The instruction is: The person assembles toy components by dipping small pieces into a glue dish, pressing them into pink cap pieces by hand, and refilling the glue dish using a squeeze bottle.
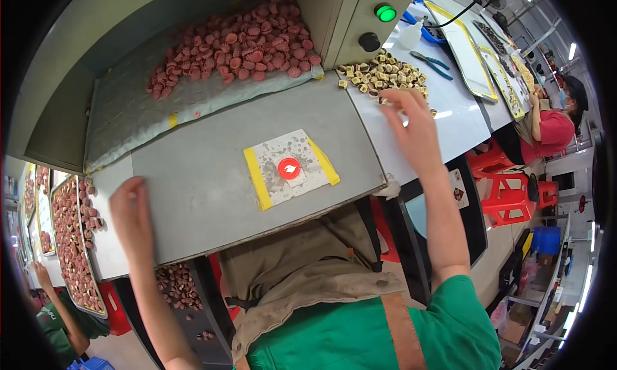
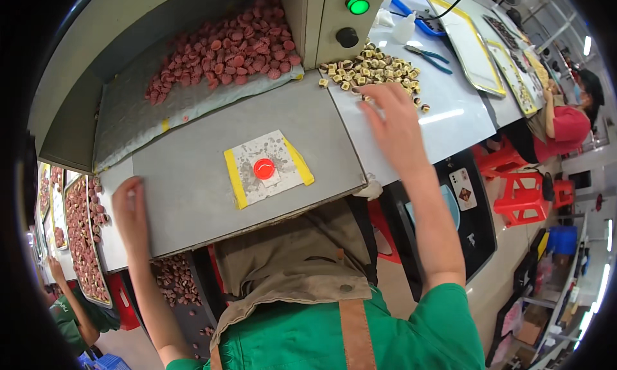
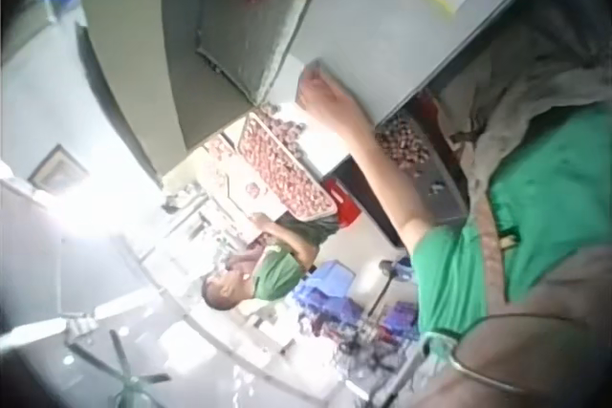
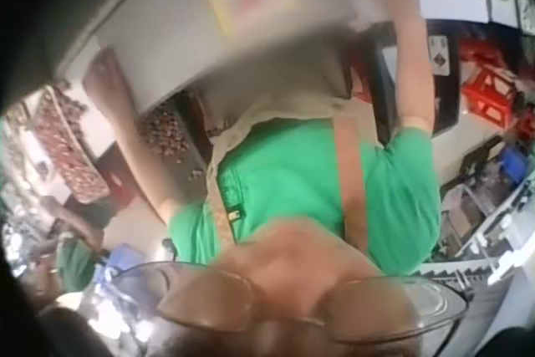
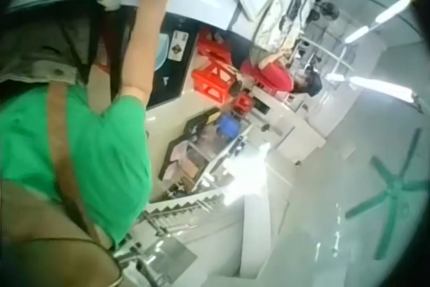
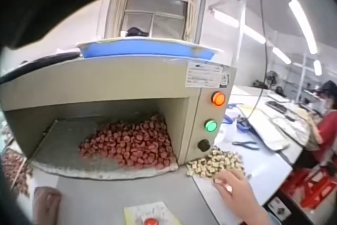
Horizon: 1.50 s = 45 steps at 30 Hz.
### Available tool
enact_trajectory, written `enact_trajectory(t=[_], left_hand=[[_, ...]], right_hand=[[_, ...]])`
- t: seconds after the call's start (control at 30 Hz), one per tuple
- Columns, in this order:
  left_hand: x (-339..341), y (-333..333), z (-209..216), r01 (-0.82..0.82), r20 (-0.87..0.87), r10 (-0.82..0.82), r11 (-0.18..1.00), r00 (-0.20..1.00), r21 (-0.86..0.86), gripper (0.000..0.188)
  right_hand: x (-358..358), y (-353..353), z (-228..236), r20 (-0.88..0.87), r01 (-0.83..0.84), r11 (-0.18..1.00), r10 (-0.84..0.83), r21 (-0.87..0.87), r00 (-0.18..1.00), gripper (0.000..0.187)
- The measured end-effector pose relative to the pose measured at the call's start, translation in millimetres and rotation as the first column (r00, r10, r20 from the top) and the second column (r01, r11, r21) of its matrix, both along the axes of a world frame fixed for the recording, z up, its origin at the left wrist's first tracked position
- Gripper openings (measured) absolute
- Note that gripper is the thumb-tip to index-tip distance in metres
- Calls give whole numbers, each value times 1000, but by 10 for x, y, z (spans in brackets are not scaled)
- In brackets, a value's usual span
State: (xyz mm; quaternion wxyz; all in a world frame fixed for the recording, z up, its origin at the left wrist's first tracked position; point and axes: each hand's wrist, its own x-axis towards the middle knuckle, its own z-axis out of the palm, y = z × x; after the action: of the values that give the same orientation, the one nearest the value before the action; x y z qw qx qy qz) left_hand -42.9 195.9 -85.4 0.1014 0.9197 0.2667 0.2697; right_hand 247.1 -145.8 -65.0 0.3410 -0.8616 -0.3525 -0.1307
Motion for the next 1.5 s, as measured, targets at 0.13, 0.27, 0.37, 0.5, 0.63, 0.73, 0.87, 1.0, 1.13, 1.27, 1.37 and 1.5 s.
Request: enact_trajectory(t=[0.13,0.27,0.37,0.5,0.63,0.73,0.87,1.0,1.13,1.27,1.37,1.5], left_hand=[[-143,452,71,-134,-110,207,877,972,461,22],[771,47,246,266,-4,-267,962,964,64,28],[1462,-335,332,371,46,-374,927,926,60,24],[1958,-401,154,263,80,-277,952,957,157,23],[2003,-290,91,395,80,-405,911,911,120,19],[1905,-277,103,388,44,-400,908,916,160,22],[1654,-173,29,389,-45,-396,864,917,319,19],[1336,-331,82,392,269,-354,915,896,-100,20],[858,-746,191,458,450,-92,248,888,-854,27],[644,-1134,73,515,502,123,-278,856,-810,31],[616,-1253,-2,560,531,202,-441,823,-701,33],[600,-1250,-47,549,515,223,-512,828,-661,35]], right_hand=[[227,-60,-90,59,-67,998,67,2,996,18],[145,32,-65,107,-40,996,49,-84,993,14],[92,100,-42,153,-44,991,64,-130,986,15],[-259,259,-3,-313,-198,978,207,61,927,21],[-388,188,-72,-330,-278,957,290,82,898,22],[-380,118,-30,-254,-257,966,256,30,933,23],[-334,93,-16,-126,-315,947,306,-60,944,27],[-375,142,63,-261,-225,974,211,-21,942,25],[-370,186,-18,-275,-236,970,211,-62,938,20],[-431,239,90,-228,-277,952,242,-134,943,17],[-506,350,174,-276,-266,935,198,-235,940,17],[-777,628,184,-355,-434,900,390,-50,850,15]])
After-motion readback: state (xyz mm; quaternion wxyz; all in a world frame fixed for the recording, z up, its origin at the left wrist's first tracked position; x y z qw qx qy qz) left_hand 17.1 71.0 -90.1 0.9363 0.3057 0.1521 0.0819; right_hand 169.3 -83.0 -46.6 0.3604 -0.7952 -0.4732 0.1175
